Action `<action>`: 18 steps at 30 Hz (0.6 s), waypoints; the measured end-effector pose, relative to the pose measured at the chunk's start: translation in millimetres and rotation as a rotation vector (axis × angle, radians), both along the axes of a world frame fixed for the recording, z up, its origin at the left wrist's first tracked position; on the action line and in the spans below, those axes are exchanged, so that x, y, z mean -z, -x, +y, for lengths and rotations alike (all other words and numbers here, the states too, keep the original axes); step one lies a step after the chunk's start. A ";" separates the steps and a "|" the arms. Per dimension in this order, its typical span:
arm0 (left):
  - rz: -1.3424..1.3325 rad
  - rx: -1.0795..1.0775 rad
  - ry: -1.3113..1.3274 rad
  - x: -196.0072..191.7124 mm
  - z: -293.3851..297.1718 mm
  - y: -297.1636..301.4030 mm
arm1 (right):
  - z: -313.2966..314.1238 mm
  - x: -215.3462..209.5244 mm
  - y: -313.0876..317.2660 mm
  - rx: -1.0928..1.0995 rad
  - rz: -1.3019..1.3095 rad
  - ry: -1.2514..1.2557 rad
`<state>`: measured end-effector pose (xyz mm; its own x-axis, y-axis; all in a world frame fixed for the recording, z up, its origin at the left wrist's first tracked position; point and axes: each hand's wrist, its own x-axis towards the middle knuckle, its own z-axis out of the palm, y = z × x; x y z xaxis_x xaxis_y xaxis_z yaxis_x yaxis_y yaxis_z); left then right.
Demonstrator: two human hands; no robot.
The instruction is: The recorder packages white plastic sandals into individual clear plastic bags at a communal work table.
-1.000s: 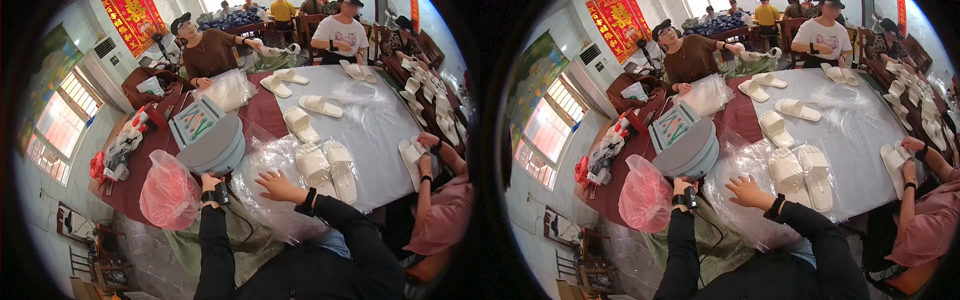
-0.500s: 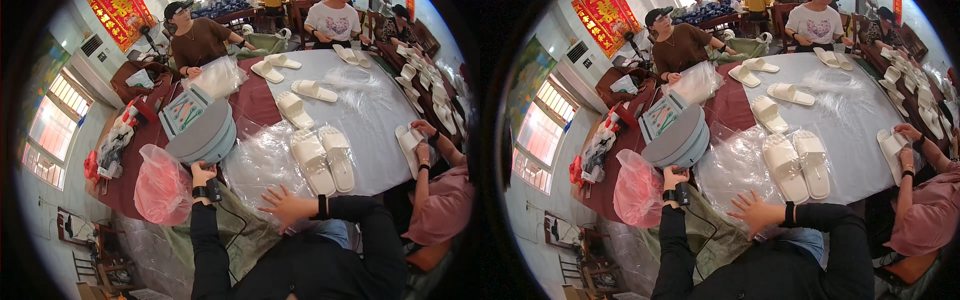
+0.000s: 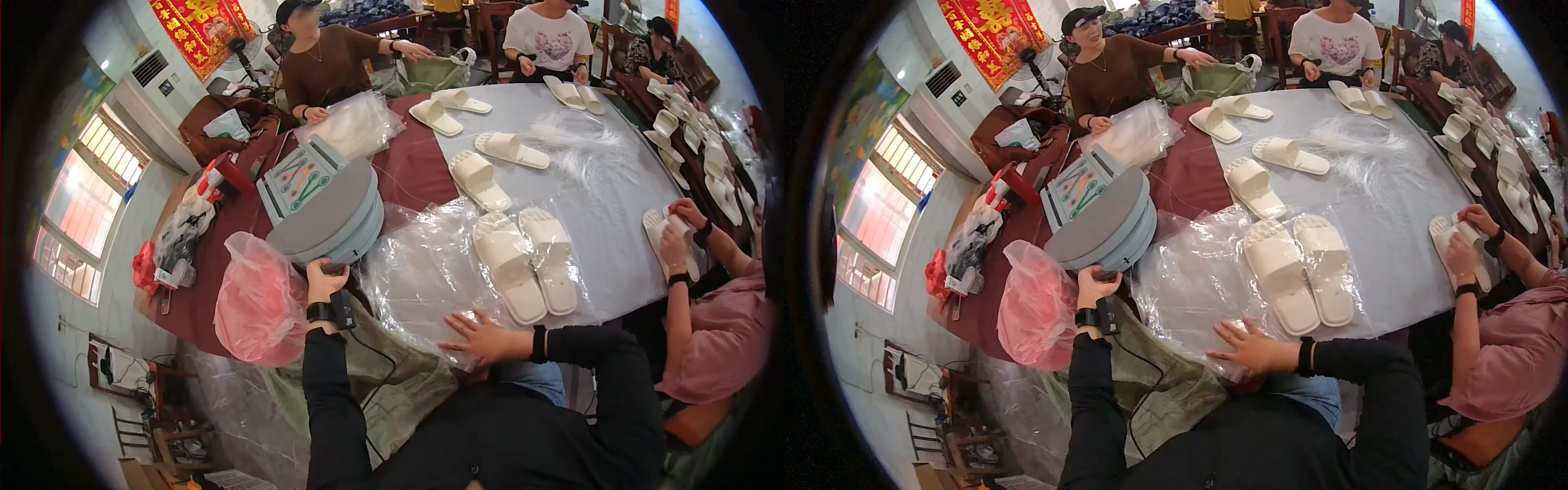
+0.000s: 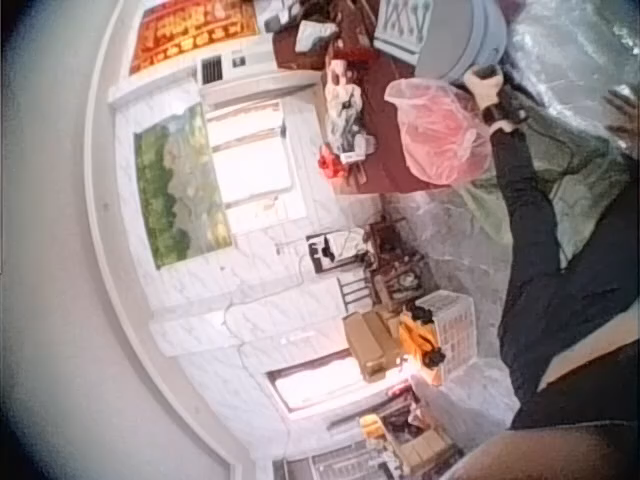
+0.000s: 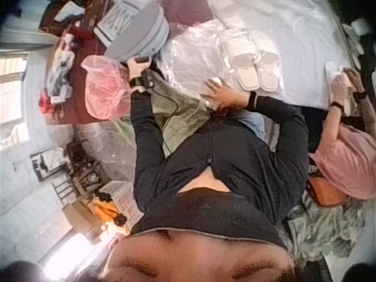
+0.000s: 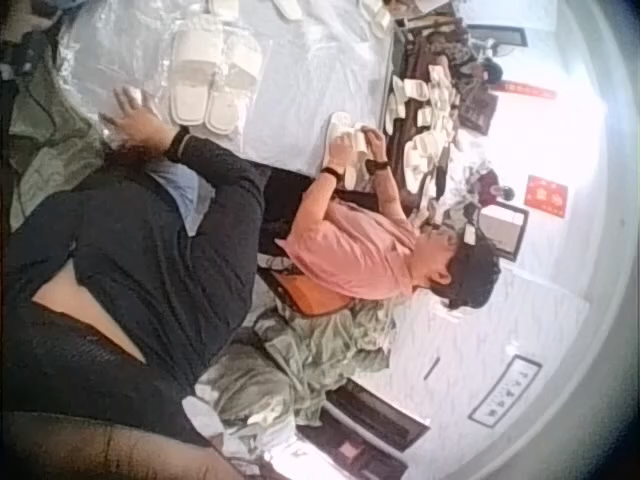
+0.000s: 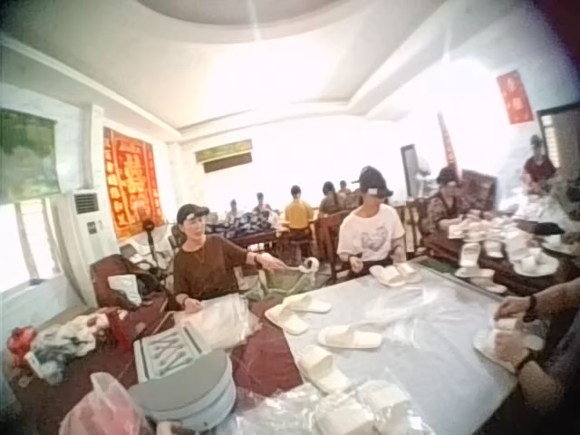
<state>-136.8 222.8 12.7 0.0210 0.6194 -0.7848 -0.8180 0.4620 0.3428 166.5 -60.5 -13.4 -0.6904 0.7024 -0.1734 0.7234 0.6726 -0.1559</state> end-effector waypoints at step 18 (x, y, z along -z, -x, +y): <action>-0.066 0.024 0.121 -1.1 7.1 16.9 | 66.0 -0.7 46.4 -0.033 0.048 -0.242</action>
